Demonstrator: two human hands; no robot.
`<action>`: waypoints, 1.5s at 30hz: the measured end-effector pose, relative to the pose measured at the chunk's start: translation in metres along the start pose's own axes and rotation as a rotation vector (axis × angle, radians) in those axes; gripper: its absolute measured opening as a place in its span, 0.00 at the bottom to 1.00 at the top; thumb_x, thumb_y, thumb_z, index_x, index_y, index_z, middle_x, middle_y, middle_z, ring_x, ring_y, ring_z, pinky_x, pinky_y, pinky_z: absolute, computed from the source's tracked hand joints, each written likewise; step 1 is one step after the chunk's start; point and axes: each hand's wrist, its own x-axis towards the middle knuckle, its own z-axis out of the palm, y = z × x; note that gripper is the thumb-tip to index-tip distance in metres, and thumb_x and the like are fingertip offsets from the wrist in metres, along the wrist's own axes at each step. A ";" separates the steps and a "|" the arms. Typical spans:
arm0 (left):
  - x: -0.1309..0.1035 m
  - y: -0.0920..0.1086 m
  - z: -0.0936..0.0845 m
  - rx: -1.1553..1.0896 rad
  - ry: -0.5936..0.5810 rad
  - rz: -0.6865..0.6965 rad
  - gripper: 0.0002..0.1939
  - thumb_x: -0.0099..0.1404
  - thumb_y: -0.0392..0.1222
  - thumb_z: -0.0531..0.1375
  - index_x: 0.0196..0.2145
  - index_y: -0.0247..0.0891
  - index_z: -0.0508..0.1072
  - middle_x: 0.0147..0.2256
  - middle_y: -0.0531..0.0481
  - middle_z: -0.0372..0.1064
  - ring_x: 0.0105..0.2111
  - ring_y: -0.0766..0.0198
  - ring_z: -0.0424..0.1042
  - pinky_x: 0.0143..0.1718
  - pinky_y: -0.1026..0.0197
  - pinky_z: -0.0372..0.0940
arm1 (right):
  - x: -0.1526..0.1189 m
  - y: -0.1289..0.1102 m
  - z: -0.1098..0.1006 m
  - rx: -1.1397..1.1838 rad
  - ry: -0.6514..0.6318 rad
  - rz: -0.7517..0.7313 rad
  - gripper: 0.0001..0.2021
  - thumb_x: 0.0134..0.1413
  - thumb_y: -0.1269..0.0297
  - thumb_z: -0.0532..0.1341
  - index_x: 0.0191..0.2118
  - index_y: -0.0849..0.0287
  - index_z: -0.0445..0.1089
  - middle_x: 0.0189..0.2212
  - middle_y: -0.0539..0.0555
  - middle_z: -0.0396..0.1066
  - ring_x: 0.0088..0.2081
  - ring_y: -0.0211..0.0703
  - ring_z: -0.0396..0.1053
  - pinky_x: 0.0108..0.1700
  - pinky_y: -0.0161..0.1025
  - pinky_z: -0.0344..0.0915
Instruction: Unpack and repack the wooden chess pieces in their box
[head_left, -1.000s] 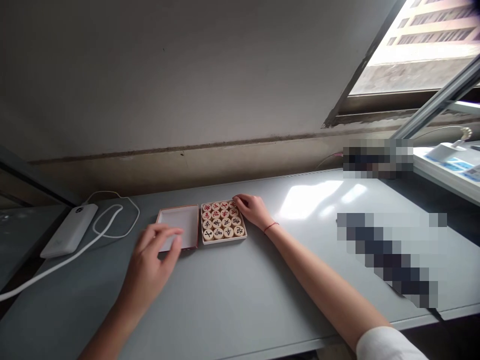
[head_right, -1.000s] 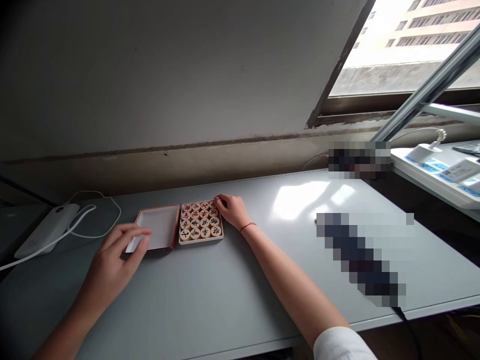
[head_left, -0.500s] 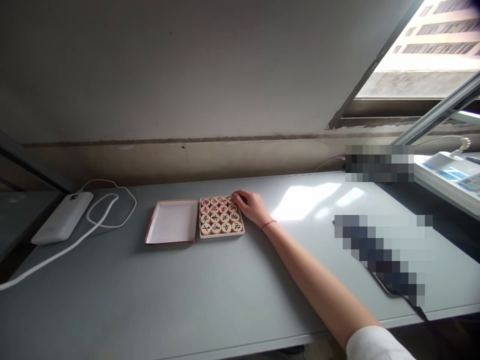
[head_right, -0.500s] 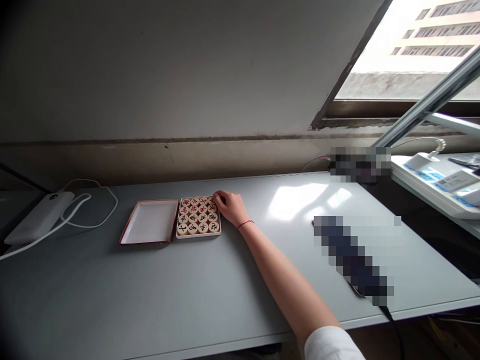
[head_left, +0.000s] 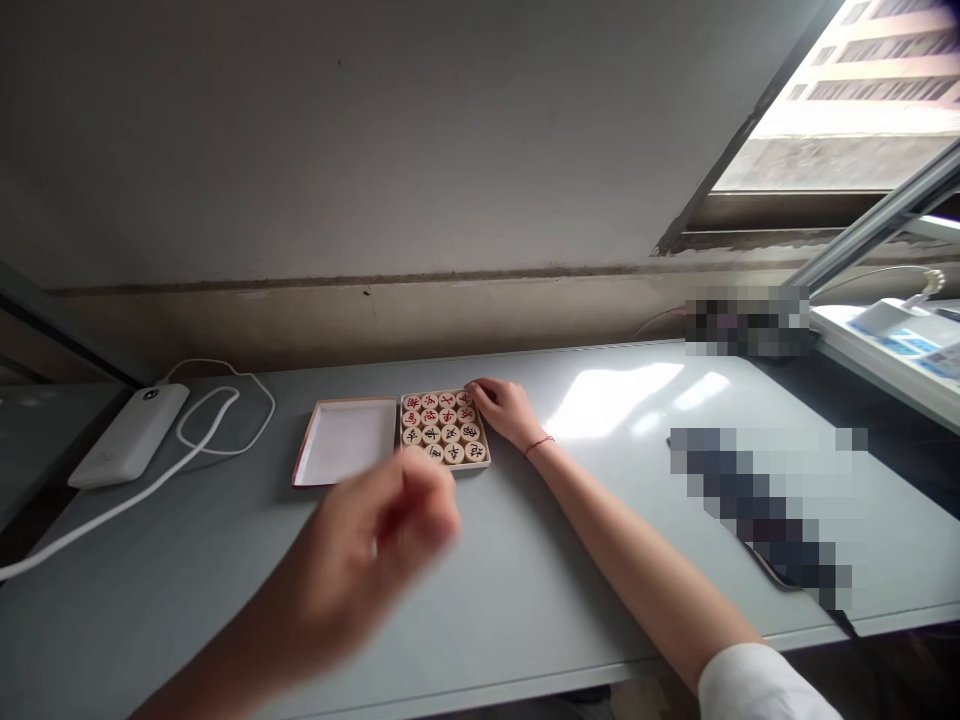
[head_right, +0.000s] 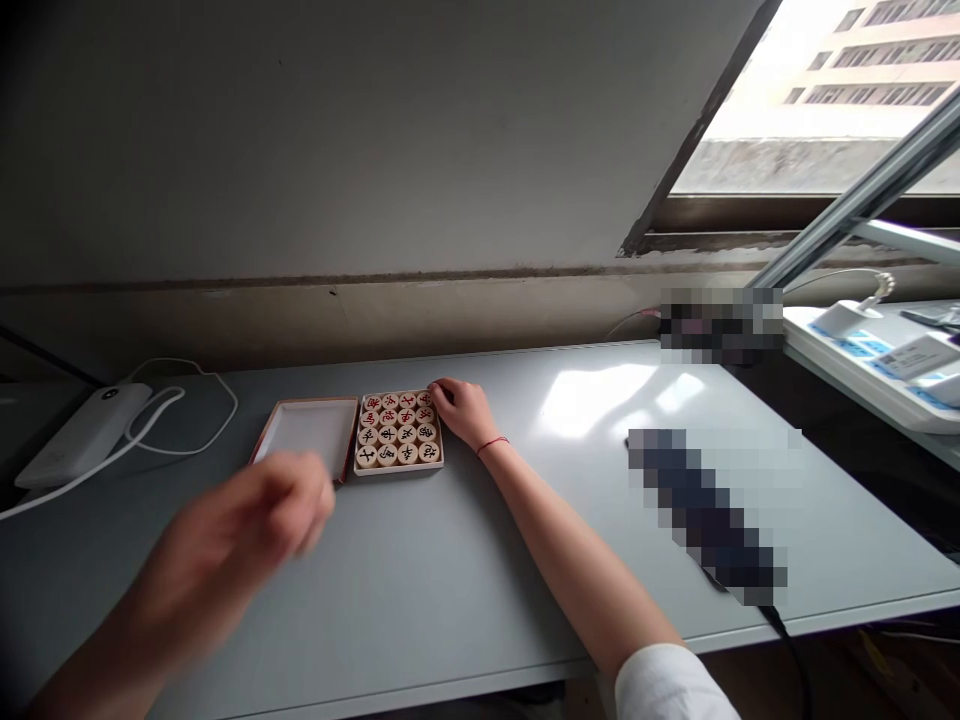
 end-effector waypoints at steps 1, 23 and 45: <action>0.026 -0.004 -0.001 0.074 0.035 -0.018 0.16 0.66 0.56 0.52 0.33 0.41 0.69 0.25 0.52 0.64 0.25 0.65 0.64 0.26 0.63 0.60 | 0.000 -0.001 0.000 0.002 0.002 0.011 0.15 0.58 0.60 0.52 0.32 0.57 0.76 0.31 0.54 0.77 0.31 0.42 0.71 0.30 0.34 0.58; 0.136 -0.071 -0.003 1.098 -0.010 -0.106 0.17 0.67 0.45 0.48 0.40 0.36 0.74 0.42 0.43 0.69 0.40 0.54 0.72 0.39 0.58 0.65 | -0.002 -0.017 0.004 0.040 -0.052 0.016 0.16 0.58 0.62 0.51 0.31 0.58 0.76 0.26 0.53 0.76 0.26 0.40 0.67 0.28 0.33 0.54; 0.130 -0.078 0.009 1.109 0.068 -0.012 0.19 0.67 0.44 0.47 0.40 0.35 0.75 0.40 0.40 0.71 0.39 0.52 0.71 0.38 0.56 0.64 | -0.002 -0.012 0.009 0.010 -0.032 0.007 0.13 0.58 0.66 0.53 0.37 0.56 0.76 0.35 0.54 0.78 0.35 0.45 0.73 0.34 0.35 0.62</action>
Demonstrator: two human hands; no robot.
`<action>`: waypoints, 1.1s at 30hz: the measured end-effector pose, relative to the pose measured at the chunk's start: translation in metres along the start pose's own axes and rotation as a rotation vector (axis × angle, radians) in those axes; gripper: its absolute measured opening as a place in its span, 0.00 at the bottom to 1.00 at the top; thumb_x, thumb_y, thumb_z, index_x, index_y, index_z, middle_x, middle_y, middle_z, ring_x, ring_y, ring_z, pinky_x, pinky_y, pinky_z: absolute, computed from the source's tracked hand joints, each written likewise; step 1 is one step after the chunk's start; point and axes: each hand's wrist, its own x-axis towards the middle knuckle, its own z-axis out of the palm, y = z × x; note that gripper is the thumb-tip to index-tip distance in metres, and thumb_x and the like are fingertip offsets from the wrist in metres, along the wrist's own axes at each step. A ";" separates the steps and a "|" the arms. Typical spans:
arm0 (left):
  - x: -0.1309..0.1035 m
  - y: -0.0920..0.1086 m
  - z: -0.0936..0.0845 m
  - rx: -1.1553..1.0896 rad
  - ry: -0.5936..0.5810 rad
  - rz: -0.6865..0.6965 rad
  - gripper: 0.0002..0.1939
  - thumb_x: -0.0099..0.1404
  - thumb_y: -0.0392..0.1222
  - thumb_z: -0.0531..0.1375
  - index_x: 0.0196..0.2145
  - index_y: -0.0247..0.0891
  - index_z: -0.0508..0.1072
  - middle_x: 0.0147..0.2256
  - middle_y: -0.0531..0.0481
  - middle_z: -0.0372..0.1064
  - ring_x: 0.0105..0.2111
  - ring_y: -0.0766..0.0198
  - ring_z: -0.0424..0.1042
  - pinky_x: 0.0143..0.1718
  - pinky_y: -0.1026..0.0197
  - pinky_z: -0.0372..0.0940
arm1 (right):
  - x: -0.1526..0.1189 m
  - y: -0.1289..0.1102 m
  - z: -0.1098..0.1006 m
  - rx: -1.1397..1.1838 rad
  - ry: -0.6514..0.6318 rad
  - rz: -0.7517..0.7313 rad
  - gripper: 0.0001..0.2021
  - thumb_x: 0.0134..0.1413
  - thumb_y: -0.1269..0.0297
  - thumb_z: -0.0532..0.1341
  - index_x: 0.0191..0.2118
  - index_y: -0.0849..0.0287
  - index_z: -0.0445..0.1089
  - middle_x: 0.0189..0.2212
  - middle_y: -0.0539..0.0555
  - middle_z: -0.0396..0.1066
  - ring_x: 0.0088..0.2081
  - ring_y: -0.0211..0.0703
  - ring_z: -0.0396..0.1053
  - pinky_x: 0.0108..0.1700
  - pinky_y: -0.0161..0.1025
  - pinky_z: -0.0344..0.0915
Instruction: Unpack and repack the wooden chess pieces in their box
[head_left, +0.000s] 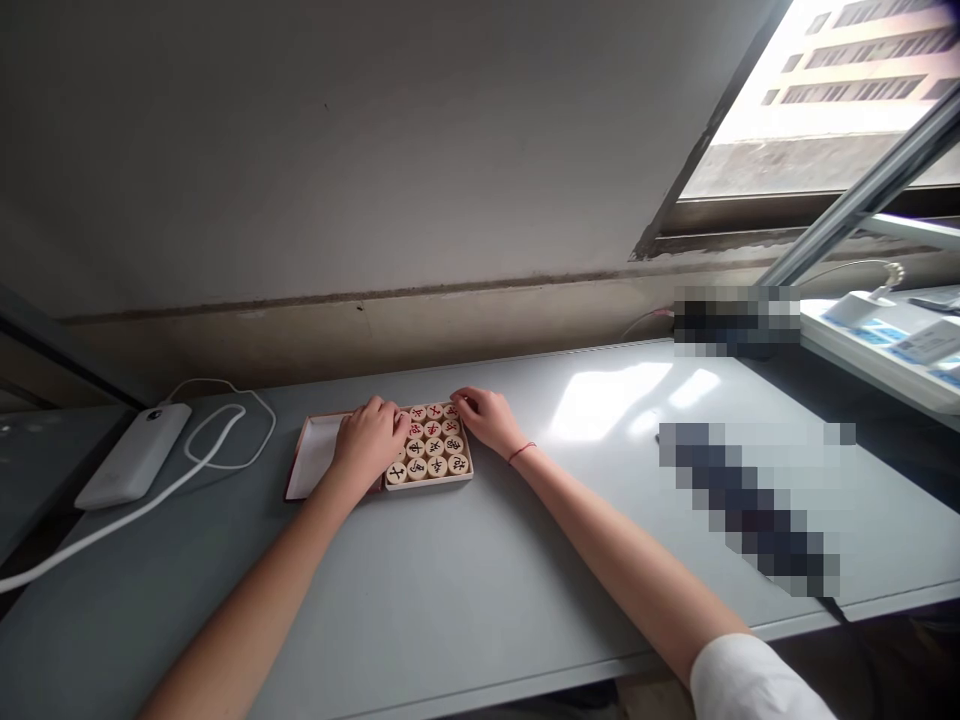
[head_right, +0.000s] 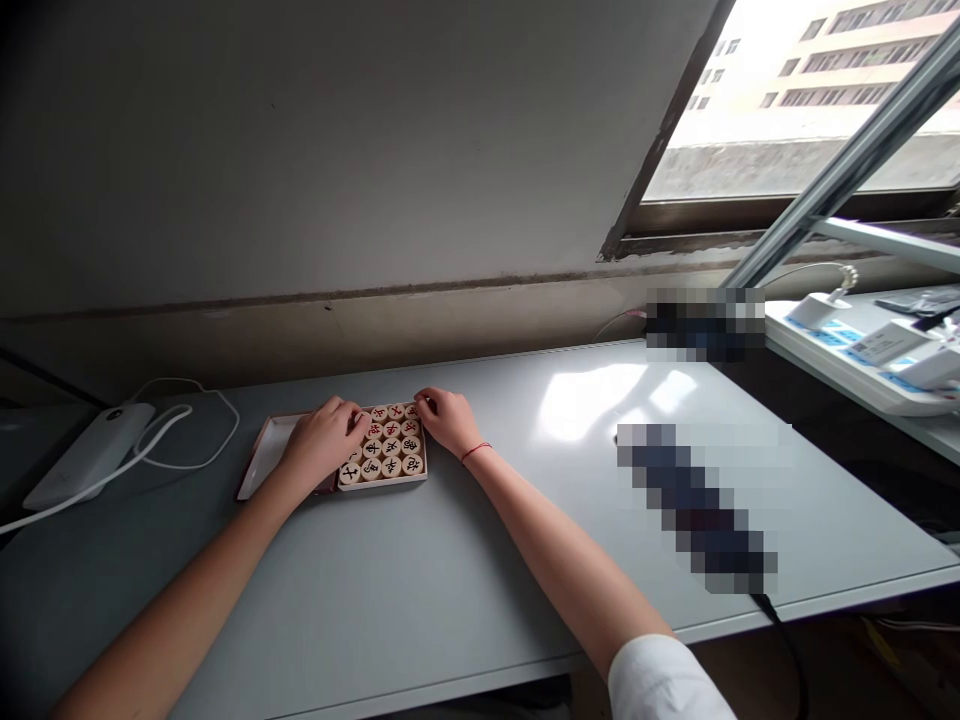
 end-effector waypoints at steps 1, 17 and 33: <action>-0.001 0.000 0.002 -0.012 0.028 0.015 0.18 0.67 0.44 0.47 0.40 0.36 0.74 0.41 0.40 0.71 0.40 0.51 0.71 0.39 0.55 0.64 | 0.000 0.000 0.000 -0.001 -0.001 -0.001 0.13 0.58 0.66 0.53 0.37 0.56 0.76 0.35 0.54 0.78 0.35 0.44 0.73 0.34 0.35 0.62; 0.006 0.018 -0.008 -0.866 0.132 0.004 0.15 0.65 0.53 0.54 0.39 0.40 0.69 0.38 0.47 0.73 0.38 0.59 0.72 0.41 0.59 0.66 | -0.013 -0.024 -0.001 -0.124 0.249 -0.603 0.17 0.59 0.61 0.55 0.52 0.58 0.64 0.47 0.61 0.70 0.46 0.49 0.67 0.47 0.44 0.64; 0.021 0.023 0.016 -1.210 0.112 -0.170 0.18 0.59 0.51 0.60 0.44 0.39 0.72 0.43 0.45 0.73 0.40 0.59 0.74 0.39 0.60 0.68 | 0.006 0.019 -0.008 -0.262 0.321 -0.299 0.12 0.57 0.63 0.57 0.46 0.58 0.69 0.48 0.60 0.70 0.50 0.53 0.64 0.49 0.47 0.61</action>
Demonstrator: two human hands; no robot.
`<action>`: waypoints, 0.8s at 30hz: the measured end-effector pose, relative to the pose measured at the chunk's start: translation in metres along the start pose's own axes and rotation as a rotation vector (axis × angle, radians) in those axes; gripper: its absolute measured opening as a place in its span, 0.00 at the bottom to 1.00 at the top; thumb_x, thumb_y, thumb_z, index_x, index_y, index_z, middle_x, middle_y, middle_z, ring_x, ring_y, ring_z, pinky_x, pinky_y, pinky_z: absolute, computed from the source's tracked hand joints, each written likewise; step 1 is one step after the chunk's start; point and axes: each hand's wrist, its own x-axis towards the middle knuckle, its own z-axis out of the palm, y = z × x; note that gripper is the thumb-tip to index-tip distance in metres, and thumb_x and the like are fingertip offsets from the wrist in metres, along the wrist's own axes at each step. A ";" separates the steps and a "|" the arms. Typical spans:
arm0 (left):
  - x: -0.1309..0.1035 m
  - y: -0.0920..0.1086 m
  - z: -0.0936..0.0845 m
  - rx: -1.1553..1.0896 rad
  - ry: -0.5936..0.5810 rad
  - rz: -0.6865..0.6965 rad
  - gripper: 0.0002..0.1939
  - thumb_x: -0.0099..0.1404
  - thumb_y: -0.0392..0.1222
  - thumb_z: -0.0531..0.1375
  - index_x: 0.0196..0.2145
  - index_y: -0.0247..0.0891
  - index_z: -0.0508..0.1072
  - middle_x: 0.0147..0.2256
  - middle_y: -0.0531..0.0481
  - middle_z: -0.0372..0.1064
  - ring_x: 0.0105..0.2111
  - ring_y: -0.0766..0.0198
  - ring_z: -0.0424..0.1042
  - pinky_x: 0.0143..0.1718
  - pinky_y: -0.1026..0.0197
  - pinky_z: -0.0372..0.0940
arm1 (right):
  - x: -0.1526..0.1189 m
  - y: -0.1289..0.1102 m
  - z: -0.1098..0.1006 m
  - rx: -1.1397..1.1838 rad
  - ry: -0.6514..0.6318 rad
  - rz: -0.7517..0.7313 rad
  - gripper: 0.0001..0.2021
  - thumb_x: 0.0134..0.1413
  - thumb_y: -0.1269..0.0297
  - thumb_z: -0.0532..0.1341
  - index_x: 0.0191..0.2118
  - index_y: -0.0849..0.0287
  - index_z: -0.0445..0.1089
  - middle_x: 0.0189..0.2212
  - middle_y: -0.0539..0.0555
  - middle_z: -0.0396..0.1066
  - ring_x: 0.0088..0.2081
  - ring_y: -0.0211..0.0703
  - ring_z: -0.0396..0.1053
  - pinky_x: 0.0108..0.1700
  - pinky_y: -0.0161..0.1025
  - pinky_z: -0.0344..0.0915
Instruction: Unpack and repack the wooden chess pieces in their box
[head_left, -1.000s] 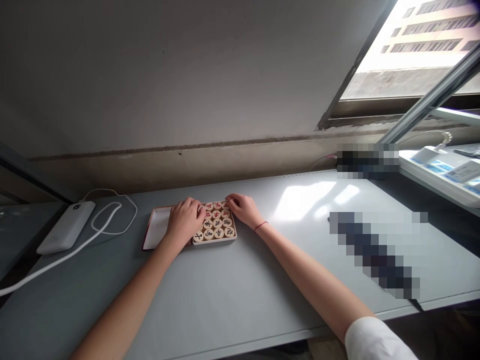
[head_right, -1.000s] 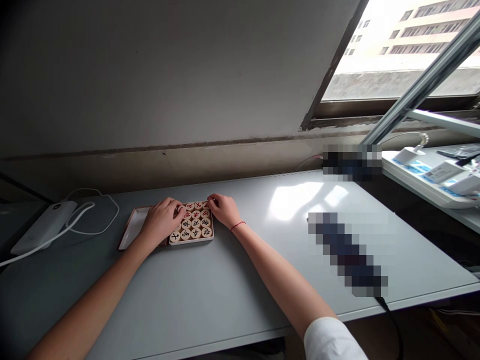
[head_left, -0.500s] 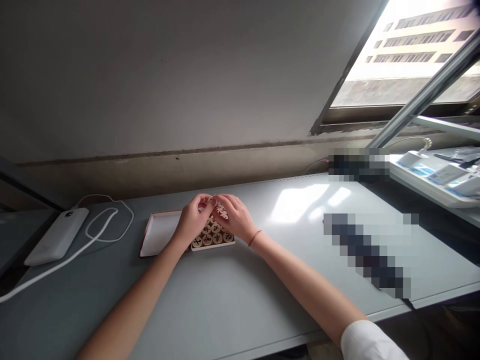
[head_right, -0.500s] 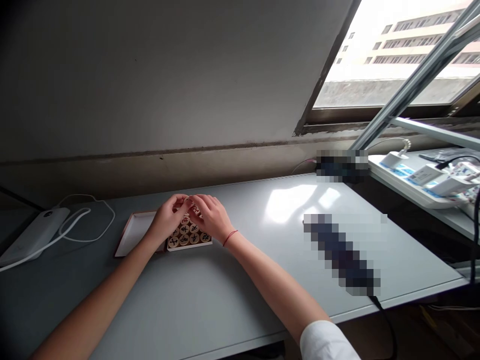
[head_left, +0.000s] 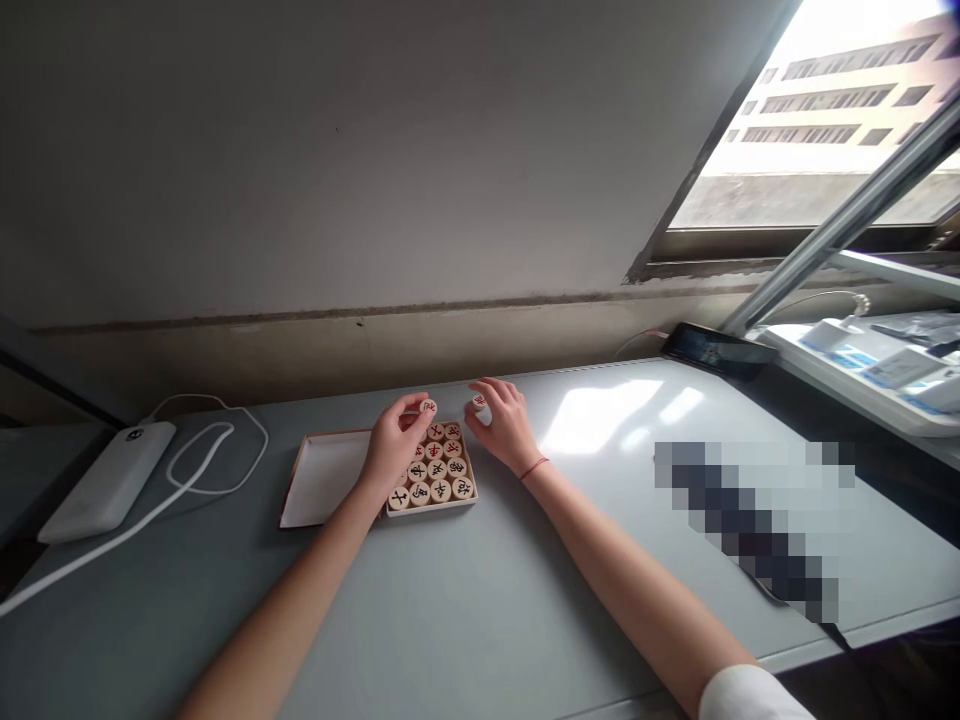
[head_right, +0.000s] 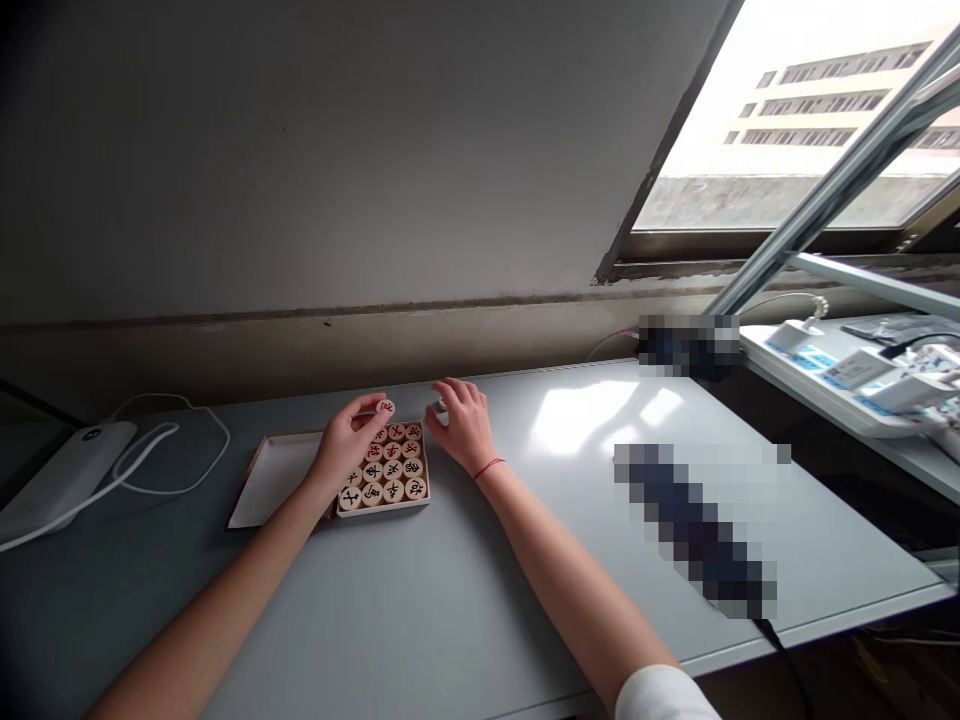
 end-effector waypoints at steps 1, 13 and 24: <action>-0.001 -0.001 0.002 -0.005 -0.024 -0.013 0.19 0.59 0.52 0.61 0.45 0.39 0.72 0.42 0.45 0.73 0.39 0.59 0.74 0.37 0.60 0.69 | -0.001 -0.008 -0.001 0.052 0.002 -0.103 0.15 0.56 0.62 0.58 0.49 0.58 0.67 0.50 0.61 0.69 0.51 0.52 0.63 0.50 0.47 0.61; 0.005 -0.001 -0.020 0.592 -0.023 0.277 0.13 0.66 0.44 0.50 0.39 0.40 0.73 0.41 0.46 0.73 0.41 0.57 0.71 0.44 0.56 0.64 | 0.002 0.004 0.000 0.115 0.083 0.053 0.08 0.58 0.68 0.54 0.38 0.56 0.70 0.40 0.57 0.74 0.43 0.47 0.68 0.47 0.43 0.64; 0.015 -0.019 -0.039 0.944 -0.173 0.124 0.18 0.67 0.44 0.47 0.34 0.46 0.77 0.41 0.49 0.76 0.44 0.54 0.71 0.45 0.54 0.58 | 0.001 0.024 0.009 -0.039 -0.144 0.194 0.08 0.54 0.68 0.56 0.40 0.55 0.69 0.36 0.54 0.75 0.39 0.49 0.67 0.42 0.41 0.60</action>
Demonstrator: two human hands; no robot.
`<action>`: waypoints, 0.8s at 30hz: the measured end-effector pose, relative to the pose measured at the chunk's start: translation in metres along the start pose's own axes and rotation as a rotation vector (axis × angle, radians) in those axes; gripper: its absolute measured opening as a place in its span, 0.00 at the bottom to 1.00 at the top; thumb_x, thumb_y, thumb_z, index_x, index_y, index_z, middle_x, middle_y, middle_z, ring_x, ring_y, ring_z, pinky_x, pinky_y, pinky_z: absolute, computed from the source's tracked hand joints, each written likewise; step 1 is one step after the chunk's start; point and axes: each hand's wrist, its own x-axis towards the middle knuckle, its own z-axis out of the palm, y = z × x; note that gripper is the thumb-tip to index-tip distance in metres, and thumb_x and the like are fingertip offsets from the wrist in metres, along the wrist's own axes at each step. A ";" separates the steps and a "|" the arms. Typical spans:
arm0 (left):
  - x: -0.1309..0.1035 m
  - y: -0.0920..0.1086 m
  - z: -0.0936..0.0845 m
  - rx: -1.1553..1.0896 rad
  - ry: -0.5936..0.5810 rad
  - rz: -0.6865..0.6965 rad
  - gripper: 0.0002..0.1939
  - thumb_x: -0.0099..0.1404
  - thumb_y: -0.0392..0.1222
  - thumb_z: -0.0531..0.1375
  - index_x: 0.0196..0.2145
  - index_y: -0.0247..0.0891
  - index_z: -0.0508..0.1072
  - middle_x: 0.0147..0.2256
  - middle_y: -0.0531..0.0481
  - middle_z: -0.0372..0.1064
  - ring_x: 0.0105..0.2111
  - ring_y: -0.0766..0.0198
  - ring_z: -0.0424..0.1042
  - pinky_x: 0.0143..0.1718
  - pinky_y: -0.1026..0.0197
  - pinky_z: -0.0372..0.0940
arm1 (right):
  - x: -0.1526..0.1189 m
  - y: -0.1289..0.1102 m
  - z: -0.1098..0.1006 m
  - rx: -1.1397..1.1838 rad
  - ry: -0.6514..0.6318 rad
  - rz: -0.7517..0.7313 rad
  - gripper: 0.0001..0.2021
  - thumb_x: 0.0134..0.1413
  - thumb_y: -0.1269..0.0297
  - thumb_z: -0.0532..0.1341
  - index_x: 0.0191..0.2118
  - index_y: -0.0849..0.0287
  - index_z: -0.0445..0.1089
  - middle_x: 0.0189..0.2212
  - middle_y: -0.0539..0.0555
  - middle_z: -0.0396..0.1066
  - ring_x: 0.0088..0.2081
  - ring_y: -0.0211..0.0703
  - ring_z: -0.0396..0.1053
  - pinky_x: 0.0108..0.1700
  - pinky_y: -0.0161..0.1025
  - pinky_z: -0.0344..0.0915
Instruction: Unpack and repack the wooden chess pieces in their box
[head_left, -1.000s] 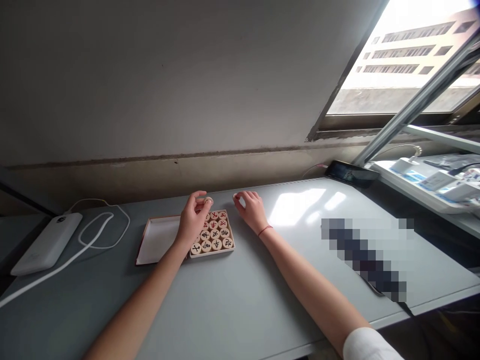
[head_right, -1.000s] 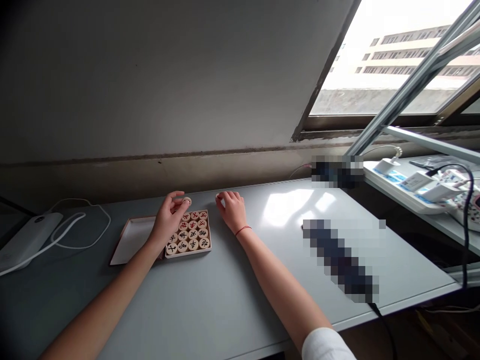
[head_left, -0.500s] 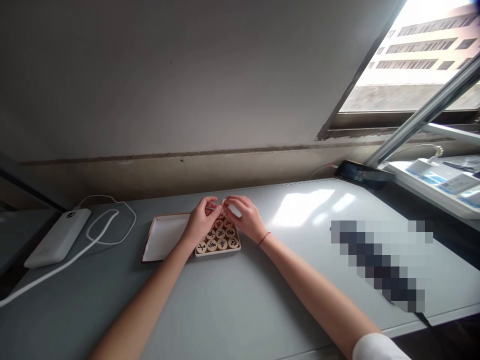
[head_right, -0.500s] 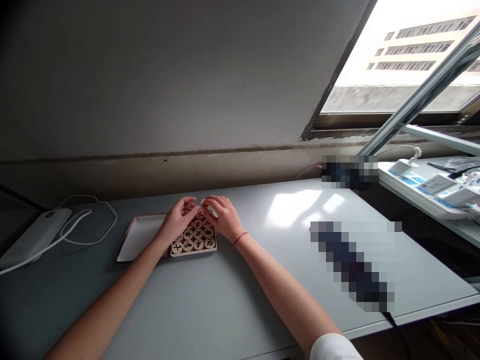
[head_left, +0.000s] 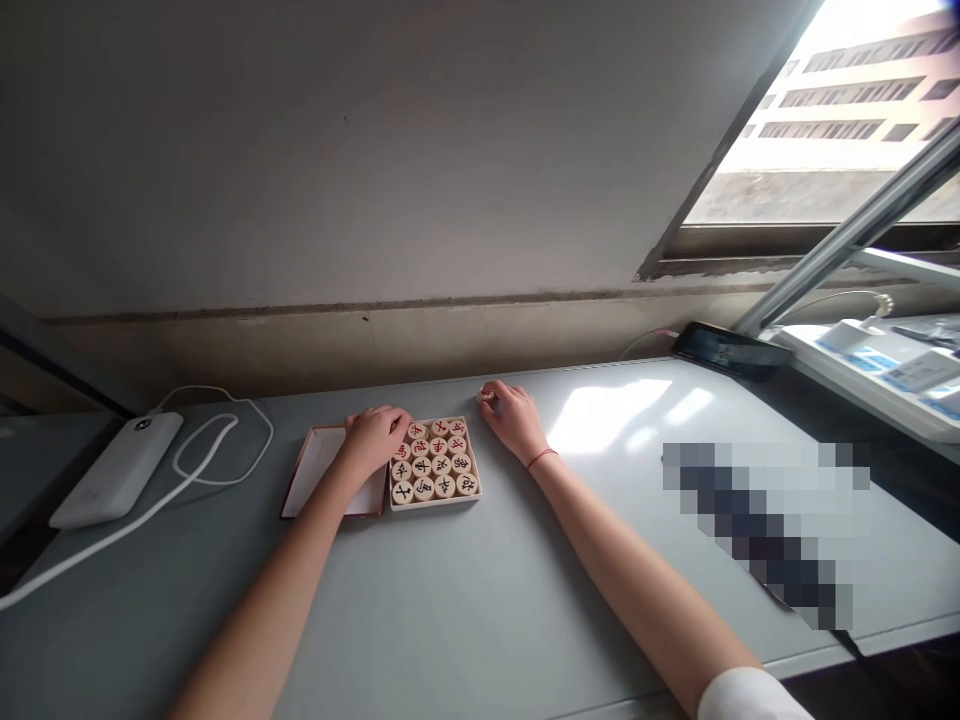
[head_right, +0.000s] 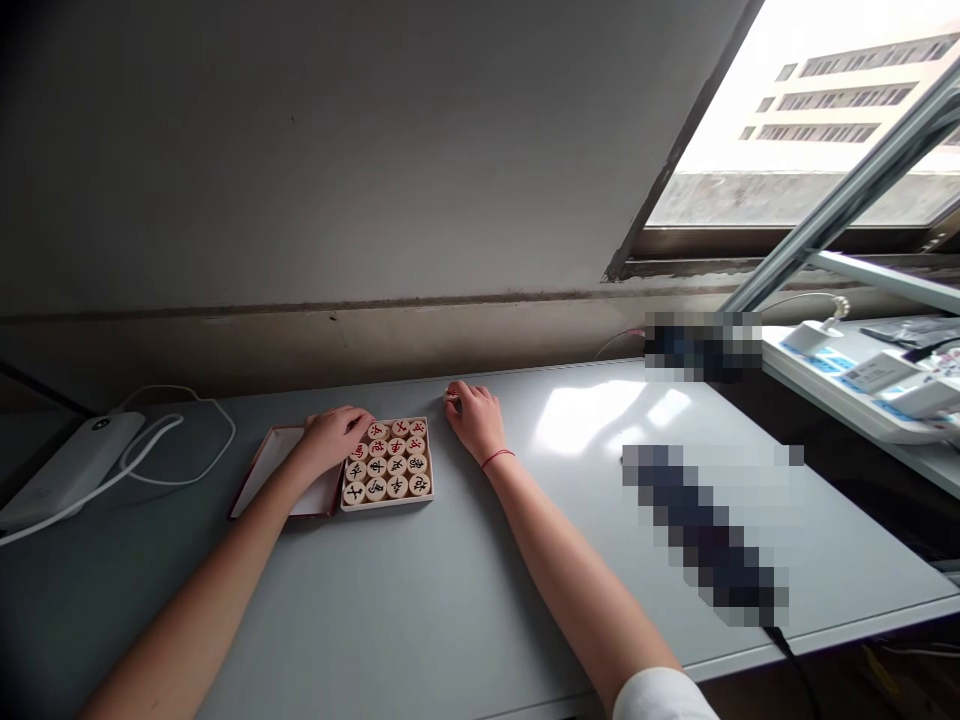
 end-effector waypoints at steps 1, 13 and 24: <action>0.000 -0.001 -0.001 0.001 -0.007 0.002 0.17 0.67 0.44 0.47 0.34 0.45 0.76 0.41 0.49 0.76 0.44 0.55 0.71 0.45 0.54 0.58 | 0.000 0.001 0.001 0.010 -0.001 -0.002 0.08 0.54 0.68 0.56 0.40 0.55 0.68 0.36 0.54 0.75 0.40 0.49 0.67 0.42 0.41 0.60; -0.003 0.000 -0.003 0.058 0.005 0.007 0.16 0.67 0.42 0.47 0.36 0.43 0.75 0.41 0.48 0.75 0.44 0.54 0.70 0.46 0.54 0.56 | 0.003 0.006 0.006 0.006 0.002 -0.014 0.08 0.56 0.67 0.56 0.41 0.53 0.69 0.34 0.53 0.74 0.40 0.48 0.67 0.41 0.41 0.61; -0.026 0.039 -0.008 0.305 0.093 -0.056 0.23 0.68 0.46 0.47 0.27 0.37 0.78 0.35 0.39 0.74 0.40 0.46 0.68 0.40 0.48 0.57 | -0.010 -0.022 -0.005 -0.008 0.168 -0.218 0.14 0.57 0.63 0.56 0.48 0.56 0.69 0.48 0.59 0.67 0.51 0.54 0.59 0.50 0.49 0.62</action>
